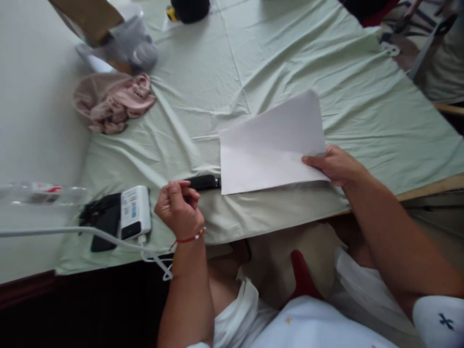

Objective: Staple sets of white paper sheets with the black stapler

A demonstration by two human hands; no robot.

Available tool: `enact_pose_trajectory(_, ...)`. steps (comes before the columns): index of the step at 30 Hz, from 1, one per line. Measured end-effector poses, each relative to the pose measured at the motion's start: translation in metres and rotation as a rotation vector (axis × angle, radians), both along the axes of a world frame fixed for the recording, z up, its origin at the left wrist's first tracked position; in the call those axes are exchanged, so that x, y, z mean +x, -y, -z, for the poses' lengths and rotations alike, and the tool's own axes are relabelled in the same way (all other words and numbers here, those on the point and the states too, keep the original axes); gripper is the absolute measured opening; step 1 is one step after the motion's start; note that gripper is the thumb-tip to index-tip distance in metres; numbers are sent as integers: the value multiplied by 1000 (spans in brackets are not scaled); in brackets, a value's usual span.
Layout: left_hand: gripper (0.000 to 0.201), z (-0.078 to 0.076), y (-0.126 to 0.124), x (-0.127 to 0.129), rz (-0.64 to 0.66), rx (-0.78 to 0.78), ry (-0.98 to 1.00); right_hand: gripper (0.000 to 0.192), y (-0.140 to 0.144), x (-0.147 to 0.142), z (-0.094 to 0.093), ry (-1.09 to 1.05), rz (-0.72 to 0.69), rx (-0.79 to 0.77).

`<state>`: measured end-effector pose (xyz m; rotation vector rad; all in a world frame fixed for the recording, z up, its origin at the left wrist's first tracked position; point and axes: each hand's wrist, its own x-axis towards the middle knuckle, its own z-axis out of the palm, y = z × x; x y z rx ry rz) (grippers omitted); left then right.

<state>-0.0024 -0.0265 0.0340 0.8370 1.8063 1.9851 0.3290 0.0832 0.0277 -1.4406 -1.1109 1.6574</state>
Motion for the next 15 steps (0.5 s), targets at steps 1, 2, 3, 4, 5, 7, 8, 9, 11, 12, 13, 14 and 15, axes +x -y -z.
enact_pose_trajectory(1,26,2,0,-2,-52,-20,-67,22,0,-1,1,14,-3,-5)
enact_pose_trajectory(2,24,5,0,-5,-100,-46,-153,22,0,-2,3,22,-2,-5)
enact_pose_trajectory(3,21,8,1,-7,-139,-77,-261,22,-1,-2,3,24,-1,2)
enact_pose_trajectory(4,19,10,2,-11,-167,-106,-380,22,-1,-2,4,22,0,13)
enact_pose_trajectory(5,17,13,2,-14,-162,-141,-498,22,-1,-2,4,16,2,24)
enact_pose_trajectory(7,18,19,3,-20,-112,-192,-687,21,-1,-2,4,2,1,30)
enact_pose_trajectory(8,18,22,3,-23,-70,-211,-740,21,0,-3,4,-6,1,24)
enact_pose_trajectory(9,19,25,3,-26,-25,-228,-761,20,0,-4,3,-15,4,16)
enact_pose_trajectory(11,21,30,2,-29,53,-258,-743,20,1,-6,2,-34,15,-3)
enact_pose_trajectory(12,22,32,1,-30,83,-269,-725,20,1,-8,1,-42,22,-8)
enact_pose_trajectory(13,23,33,1,-30,106,-276,-709,20,1,-9,0,-48,30,-9)
enact_pose_trajectory(14,24,34,1,-30,121,-278,-698,20,1,-10,0,-52,36,-5)
enact_pose_trajectory(15,25,34,1,-30,129,-278,-693,20,1,-11,0,-54,40,0)
